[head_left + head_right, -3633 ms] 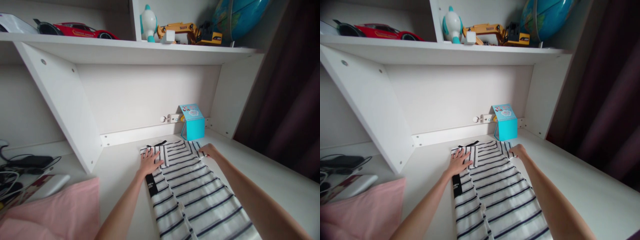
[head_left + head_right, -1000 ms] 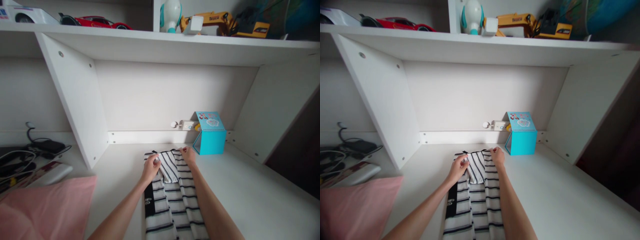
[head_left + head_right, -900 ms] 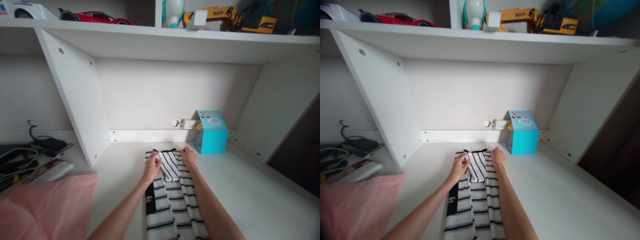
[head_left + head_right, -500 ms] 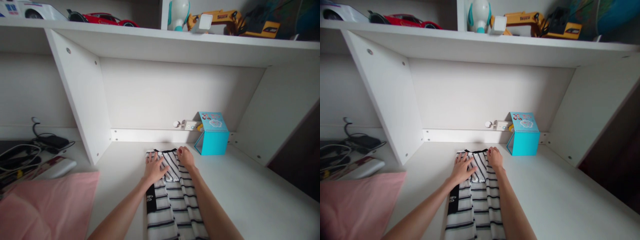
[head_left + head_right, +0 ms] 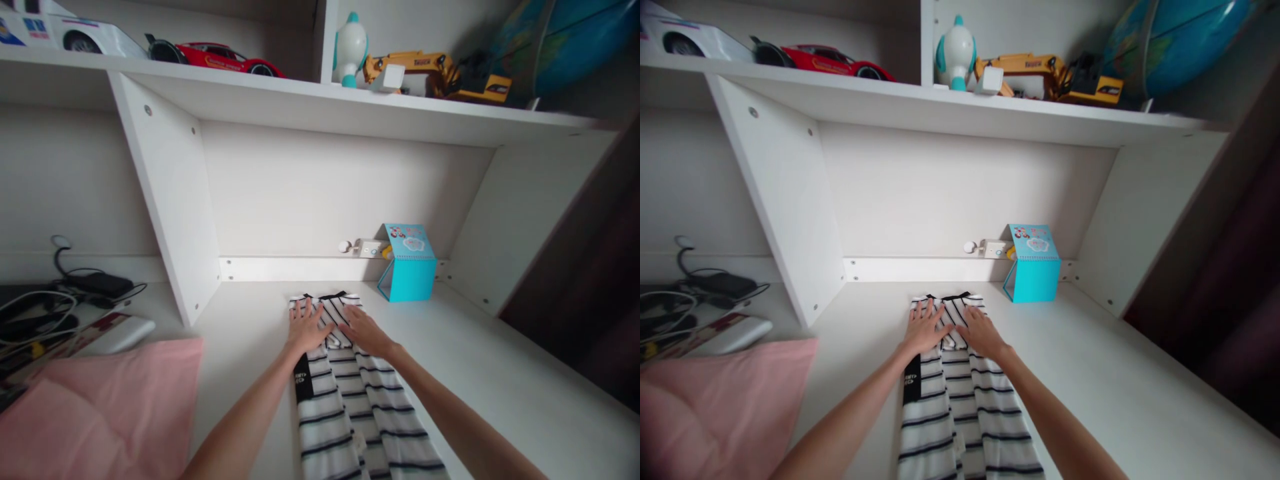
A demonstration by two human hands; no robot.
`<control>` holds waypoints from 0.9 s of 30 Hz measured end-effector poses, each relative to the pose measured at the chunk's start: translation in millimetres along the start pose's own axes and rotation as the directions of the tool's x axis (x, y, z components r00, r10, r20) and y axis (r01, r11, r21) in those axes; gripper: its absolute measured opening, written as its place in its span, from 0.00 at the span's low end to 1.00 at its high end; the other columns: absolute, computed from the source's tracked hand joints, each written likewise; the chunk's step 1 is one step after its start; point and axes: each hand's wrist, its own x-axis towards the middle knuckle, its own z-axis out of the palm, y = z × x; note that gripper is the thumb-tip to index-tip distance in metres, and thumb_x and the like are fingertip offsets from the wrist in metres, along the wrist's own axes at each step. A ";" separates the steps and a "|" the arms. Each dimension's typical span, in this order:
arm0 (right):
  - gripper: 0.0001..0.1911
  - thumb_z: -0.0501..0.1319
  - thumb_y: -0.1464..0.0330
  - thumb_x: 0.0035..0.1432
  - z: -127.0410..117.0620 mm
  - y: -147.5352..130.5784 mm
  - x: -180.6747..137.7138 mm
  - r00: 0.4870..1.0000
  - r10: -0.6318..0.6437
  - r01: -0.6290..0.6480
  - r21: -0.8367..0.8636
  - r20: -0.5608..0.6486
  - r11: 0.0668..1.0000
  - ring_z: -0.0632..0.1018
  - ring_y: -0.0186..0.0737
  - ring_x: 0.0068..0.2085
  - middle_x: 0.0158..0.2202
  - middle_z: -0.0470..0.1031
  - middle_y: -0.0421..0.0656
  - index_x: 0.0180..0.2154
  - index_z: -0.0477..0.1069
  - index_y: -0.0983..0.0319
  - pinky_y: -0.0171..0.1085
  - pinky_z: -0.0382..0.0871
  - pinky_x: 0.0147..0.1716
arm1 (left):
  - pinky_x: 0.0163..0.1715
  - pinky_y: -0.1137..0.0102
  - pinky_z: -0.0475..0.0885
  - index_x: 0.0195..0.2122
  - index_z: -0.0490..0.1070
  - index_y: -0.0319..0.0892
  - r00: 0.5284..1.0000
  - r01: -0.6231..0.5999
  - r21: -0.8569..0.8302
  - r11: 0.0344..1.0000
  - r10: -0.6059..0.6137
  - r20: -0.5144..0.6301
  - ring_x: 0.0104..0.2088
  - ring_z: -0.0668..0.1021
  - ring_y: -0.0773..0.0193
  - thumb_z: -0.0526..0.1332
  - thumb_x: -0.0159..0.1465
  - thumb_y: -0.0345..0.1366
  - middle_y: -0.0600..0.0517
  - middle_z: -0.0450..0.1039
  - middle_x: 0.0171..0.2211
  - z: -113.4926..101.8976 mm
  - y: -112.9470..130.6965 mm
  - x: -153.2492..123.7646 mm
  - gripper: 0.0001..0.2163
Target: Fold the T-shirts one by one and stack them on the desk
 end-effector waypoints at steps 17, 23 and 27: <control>0.36 0.55 0.50 0.53 -22.2 -7.7 -281.5 0.953 -0.252 0.246 0.052 0.169 0.968 0.56 0.59 0.56 0.59 0.49 0.47 0.60 0.43 0.46 0.53 0.65 0.44 | 0.54 0.44 0.44 0.63 0.40 0.46 0.948 -0.034 0.073 0.997 0.009 0.320 0.61 0.38 0.42 0.41 0.63 0.54 0.45 0.28 0.64 -53.9 28.4 -11.8 0.30; 0.42 0.55 0.48 0.51 1.3 2.9 -292.9 0.974 -0.226 0.225 0.045 0.020 0.973 0.55 0.57 0.58 0.61 0.47 0.44 0.61 0.37 0.49 0.52 0.65 0.47 | 0.58 0.56 0.48 0.64 0.40 0.40 0.796 -0.430 -0.108 0.896 0.433 0.423 0.62 0.43 0.50 0.43 0.62 0.56 0.43 0.34 0.64 -100.5 70.7 -140.5 0.34; 0.41 0.55 0.48 0.51 3.3 2.0 -297.6 0.970 -0.236 0.231 0.083 0.053 0.969 0.56 0.59 0.57 0.61 0.46 0.40 0.61 0.36 0.45 0.56 0.63 0.49 | 0.57 0.55 0.53 0.63 0.41 0.47 0.711 -0.615 -0.084 0.784 0.598 0.369 0.61 0.48 0.49 0.52 0.61 0.51 0.46 0.40 0.63 -82.2 67.5 -240.7 0.33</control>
